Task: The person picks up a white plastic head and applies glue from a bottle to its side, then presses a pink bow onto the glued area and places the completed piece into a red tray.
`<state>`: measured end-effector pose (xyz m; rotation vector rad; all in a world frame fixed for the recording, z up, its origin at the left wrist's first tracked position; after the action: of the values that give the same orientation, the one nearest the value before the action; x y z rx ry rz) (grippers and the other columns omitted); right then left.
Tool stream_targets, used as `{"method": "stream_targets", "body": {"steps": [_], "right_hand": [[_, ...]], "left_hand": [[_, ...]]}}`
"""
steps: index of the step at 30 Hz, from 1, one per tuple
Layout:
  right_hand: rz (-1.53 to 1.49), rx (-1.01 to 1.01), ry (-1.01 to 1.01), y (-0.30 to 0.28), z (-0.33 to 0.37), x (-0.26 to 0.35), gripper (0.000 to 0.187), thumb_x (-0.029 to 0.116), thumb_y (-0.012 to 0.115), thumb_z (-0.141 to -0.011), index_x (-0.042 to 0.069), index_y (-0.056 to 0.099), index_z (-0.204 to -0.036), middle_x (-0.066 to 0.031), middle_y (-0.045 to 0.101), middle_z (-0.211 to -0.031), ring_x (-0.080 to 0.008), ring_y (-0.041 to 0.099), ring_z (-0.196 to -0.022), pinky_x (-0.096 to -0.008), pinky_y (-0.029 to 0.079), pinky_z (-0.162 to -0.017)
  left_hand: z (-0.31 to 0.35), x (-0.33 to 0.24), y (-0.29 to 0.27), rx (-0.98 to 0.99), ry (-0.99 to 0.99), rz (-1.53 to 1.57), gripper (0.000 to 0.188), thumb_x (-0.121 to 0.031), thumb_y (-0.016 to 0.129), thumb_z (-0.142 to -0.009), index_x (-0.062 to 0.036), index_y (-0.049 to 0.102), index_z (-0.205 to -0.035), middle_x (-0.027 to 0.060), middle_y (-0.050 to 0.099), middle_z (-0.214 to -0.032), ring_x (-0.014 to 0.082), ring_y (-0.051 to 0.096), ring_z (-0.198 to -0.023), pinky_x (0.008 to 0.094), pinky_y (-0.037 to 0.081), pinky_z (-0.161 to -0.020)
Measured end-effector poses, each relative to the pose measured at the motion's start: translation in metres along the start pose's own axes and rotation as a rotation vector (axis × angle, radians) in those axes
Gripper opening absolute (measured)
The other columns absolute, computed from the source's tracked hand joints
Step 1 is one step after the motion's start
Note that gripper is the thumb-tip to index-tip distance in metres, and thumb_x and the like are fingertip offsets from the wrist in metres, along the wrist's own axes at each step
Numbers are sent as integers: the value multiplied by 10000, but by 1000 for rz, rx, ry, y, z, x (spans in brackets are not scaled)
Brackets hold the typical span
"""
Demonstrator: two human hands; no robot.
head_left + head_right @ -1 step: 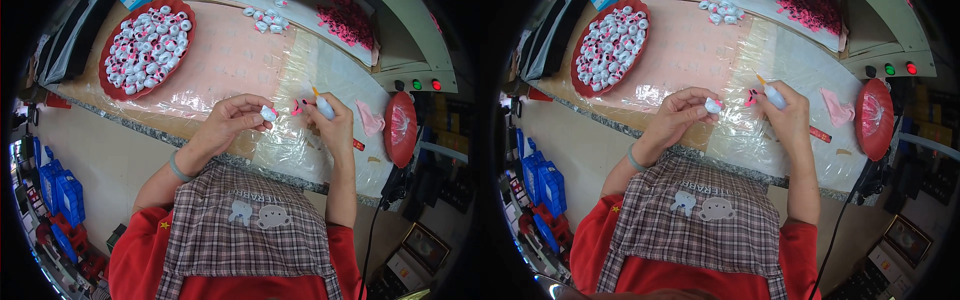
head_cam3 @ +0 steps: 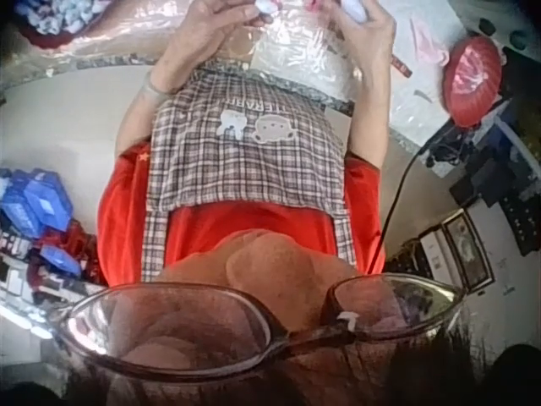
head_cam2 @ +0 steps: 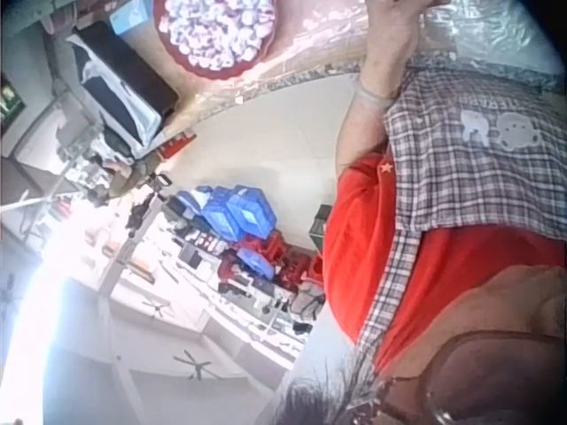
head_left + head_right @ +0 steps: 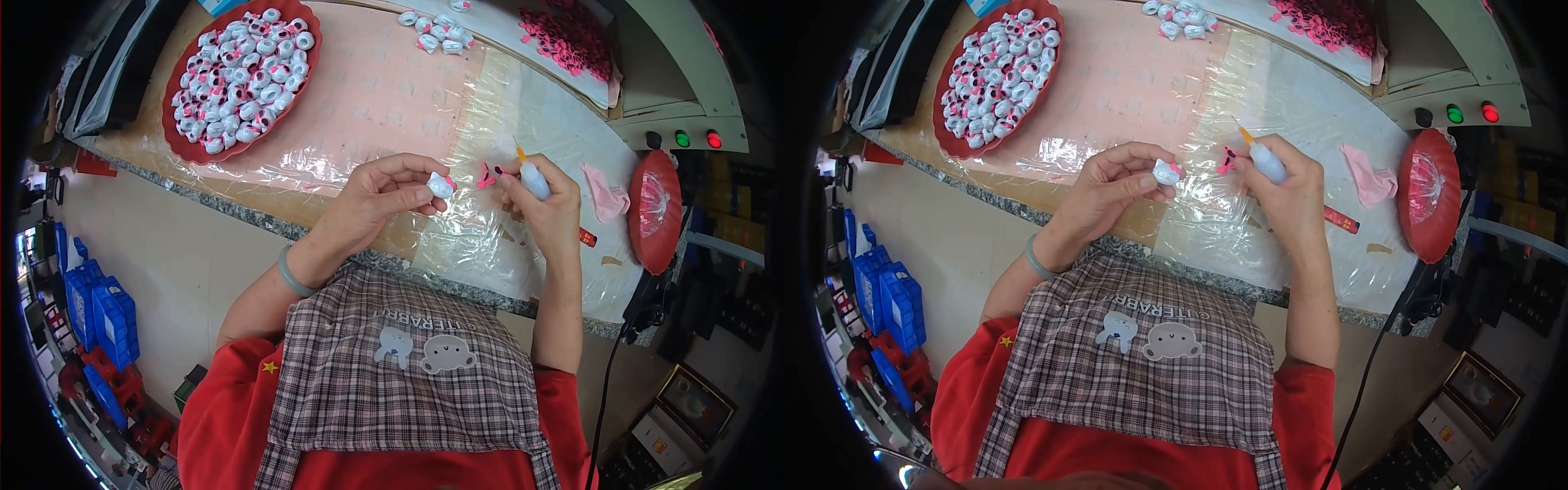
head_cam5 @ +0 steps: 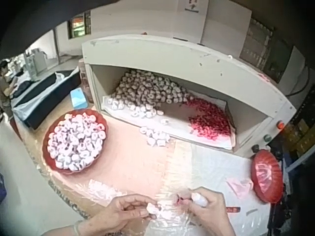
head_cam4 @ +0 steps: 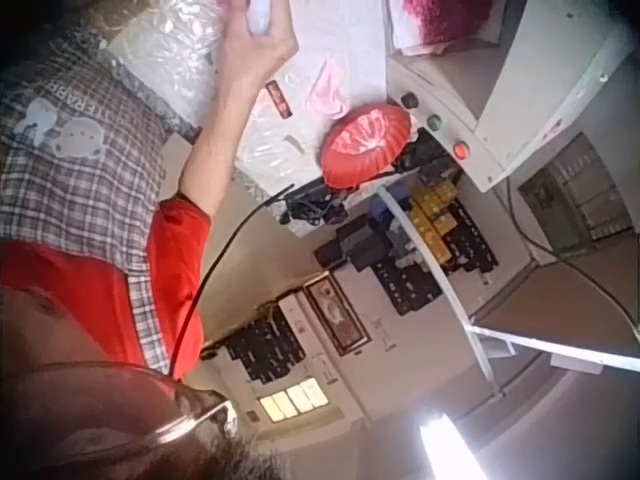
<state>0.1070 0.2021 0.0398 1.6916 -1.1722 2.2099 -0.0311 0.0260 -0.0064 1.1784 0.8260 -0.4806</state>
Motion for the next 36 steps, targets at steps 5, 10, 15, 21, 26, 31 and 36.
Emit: {"method": "stream_targets", "body": {"steps": [5,10,15,21,26,31,36], "right_hand": [[-360,84,44,5,23,21,130,-14,707,-785,-8,648,-902,-26,653,-772,-69,579,-648,-208,476,-586],[-360,209,-88,16,31,24,92,-70,671,-791,-34,641,-870,-60,635,-820,-87,605,-657,-196,485,-561],[-280,218,-110,21,33,21,100,-72,672,-789,-33,641,-875,-61,636,-832,-86,606,-655,-197,491,-556],[-383,124,-31,25,35,21,129,-12,685,-803,11,608,-904,-30,658,-768,-68,601,-611,-202,467,-535],[-392,165,45,24,35,19,166,-10,682,-804,15,563,-915,-37,651,-780,-59,588,-606,-200,464,-523],[-419,171,155,24,33,20,198,-23,666,-801,19,537,-945,-36,639,-768,-53,563,-589,-203,454,-513],[-412,180,200,24,32,23,207,-31,662,-797,21,529,-946,-32,625,-751,-54,555,-584,-206,451,-508]], "left_hand": [[2,-4,11,-5,-14,-69,292,-33,600,-893,24,570,-1178,92,648,-1022,157,646,-920,265,531,-821],[4,-5,15,20,20,-116,284,-28,606,-889,29,571,-1164,93,644,-1051,148,639,-942,265,524,-837],[6,-6,16,-6,-9,-162,289,-44,621,-884,37,567,-1157,106,645,-1054,158,631,-978,274,514,-864],[6,-6,18,18,-11,-226,289,-26,622,-877,37,578,-1155,82,654,-1041,128,637,-943,263,521,-858],[5,-7,20,6,-3,-259,287,-34,637,-869,31,588,-1144,76,660,-1026,123,639,-933,255,519,-854],[5,-5,21,8,8,-312,273,-33,646,-863,23,602,-1126,70,665,-1010,115,640,-912,238,516,-834],[5,-5,22,-17,134,-450,207,-15,644,-856,7,645,-1061,70,658,-999,110,643,-877,236,540,-766]]}}
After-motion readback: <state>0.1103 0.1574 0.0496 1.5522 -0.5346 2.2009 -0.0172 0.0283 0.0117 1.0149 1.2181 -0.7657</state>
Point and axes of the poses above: each hand's wrist, its own z-axis away from the middle knuckle, its own y-axis out of the palm, x = y × z, the point moved 2 cm from there along -z, towards the middle knuckle
